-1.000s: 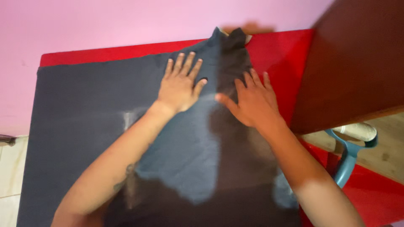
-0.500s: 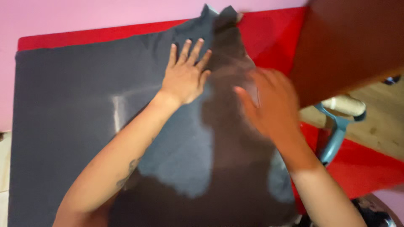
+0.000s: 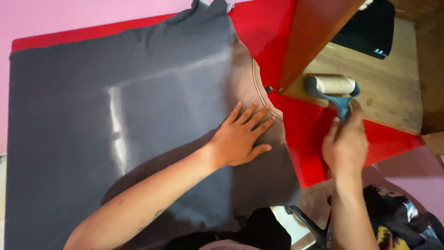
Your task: The person uses a lint roller to clean a black t-shirt laid on a red table, then folds it and places it in a wooden cabinet. They then retrieve a grey t-shirt, lay it on the table, and roll it with the lint roller.
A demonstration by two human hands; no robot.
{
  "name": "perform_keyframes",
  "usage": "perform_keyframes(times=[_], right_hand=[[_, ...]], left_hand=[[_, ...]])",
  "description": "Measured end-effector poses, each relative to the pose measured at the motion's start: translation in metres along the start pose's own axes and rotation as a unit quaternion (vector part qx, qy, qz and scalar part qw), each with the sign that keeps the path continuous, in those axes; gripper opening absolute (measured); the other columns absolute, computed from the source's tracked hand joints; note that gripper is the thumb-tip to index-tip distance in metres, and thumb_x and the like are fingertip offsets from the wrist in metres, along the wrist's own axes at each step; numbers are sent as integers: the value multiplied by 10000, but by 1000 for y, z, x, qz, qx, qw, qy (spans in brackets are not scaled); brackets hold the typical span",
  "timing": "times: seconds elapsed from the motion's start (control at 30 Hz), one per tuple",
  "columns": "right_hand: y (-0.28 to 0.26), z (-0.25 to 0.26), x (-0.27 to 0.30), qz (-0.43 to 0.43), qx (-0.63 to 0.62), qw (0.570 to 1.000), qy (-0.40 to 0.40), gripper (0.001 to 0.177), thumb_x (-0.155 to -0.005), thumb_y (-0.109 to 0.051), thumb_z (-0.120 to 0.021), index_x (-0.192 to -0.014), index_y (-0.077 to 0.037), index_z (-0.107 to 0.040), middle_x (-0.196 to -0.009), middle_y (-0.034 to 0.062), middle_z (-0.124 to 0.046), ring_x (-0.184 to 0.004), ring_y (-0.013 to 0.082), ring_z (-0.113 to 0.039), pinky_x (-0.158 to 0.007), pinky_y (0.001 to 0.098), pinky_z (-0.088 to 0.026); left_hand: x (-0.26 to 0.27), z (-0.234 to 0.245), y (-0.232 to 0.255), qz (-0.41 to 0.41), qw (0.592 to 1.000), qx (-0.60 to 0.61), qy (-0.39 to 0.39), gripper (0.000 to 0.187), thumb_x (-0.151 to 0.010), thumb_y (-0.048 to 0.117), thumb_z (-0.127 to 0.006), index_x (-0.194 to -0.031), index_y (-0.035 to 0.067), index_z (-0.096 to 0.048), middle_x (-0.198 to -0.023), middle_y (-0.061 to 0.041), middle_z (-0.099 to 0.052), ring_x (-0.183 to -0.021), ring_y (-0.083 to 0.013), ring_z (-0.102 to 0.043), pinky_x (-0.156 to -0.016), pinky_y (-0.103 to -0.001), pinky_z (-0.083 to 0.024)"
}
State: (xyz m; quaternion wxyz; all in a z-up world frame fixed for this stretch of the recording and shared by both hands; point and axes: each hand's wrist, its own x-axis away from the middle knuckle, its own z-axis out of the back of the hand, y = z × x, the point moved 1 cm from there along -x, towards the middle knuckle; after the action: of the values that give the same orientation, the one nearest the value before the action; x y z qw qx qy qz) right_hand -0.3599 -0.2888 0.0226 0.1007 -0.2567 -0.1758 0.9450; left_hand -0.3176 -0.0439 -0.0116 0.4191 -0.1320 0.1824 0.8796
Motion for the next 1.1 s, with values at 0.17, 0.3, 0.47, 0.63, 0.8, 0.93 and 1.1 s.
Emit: perform_keyframes(times=[0.17,0.3,0.47,0.63,0.8,0.93,1.1], right_hand=[[-28,83,45,121,-22,992,-41,440,-1081,-192,-570,-1500,-66,-523,-1243,268,-669,-1093,474,-664,-879,526,-538],[-65,94,74,155,2,979,-133,447,-979,-241,-599,-1417,-154,-582,-1023,201,-698,-860,439,-675,-720,525,-536],[-104,54,83,211,-10,964,-162,435,-978,-232,-590,-1406,-153,-584,-960,185,-688,-748,427,-662,-612,516,-529],[-78,94,95,234,-6,953,-190,433,-935,-253,-583,-1357,-160,-610,-944,190,-697,-762,417,-669,-653,510,-537],[-53,101,106,192,83,951,-227,441,-910,-318,-643,-1342,-225,-649,-848,151,-709,-734,379,-686,-670,508,-544],[-71,47,76,222,11,959,-174,390,-971,-266,-593,-1349,-183,-641,-860,168,-704,-794,402,-678,-679,514,-537],[-97,26,54,264,-76,949,-152,411,-996,-224,-584,-1393,-122,-614,-955,214,-702,-843,451,-661,-703,529,-525]], left_hand=[[43,35,24,59,997,-36,-16,749,-997,498,-524,-1526,-22,-416,-1601,-205,-405,-1530,-374,-291,-1263,-558,-130],[99,55,88,99,993,2,-64,824,-892,497,-617,-1450,-78,-426,-1568,-243,-394,-1509,-394,-271,-1231,-560,-124],[134,43,141,90,995,46,0,789,-882,476,-662,-1493,6,-491,-1589,-182,-437,-1520,-372,-306,-1242,-579,-133],[145,31,160,101,995,-10,2,846,-833,488,-705,-1502,20,-481,-1583,-192,-430,-1508,-390,-336,-1240,-574,-158],[139,20,171,97,993,-61,-9,872,-810,497,-712,-1504,31,-464,-1521,-274,-461,-1431,-435,-387,-1206,-542,-208],[127,14,170,125,991,-32,-22,857,-924,478,-645,-1590,-12,-422,-1397,-236,-538,-1346,-410,-439,-1183,-515,-274],[109,10,158,163,986,36,-28,759,-1031,489,-565,-1513,-90,-474,-1398,-226,-547,-1366,-357,-441,-1193,-500,-302]])
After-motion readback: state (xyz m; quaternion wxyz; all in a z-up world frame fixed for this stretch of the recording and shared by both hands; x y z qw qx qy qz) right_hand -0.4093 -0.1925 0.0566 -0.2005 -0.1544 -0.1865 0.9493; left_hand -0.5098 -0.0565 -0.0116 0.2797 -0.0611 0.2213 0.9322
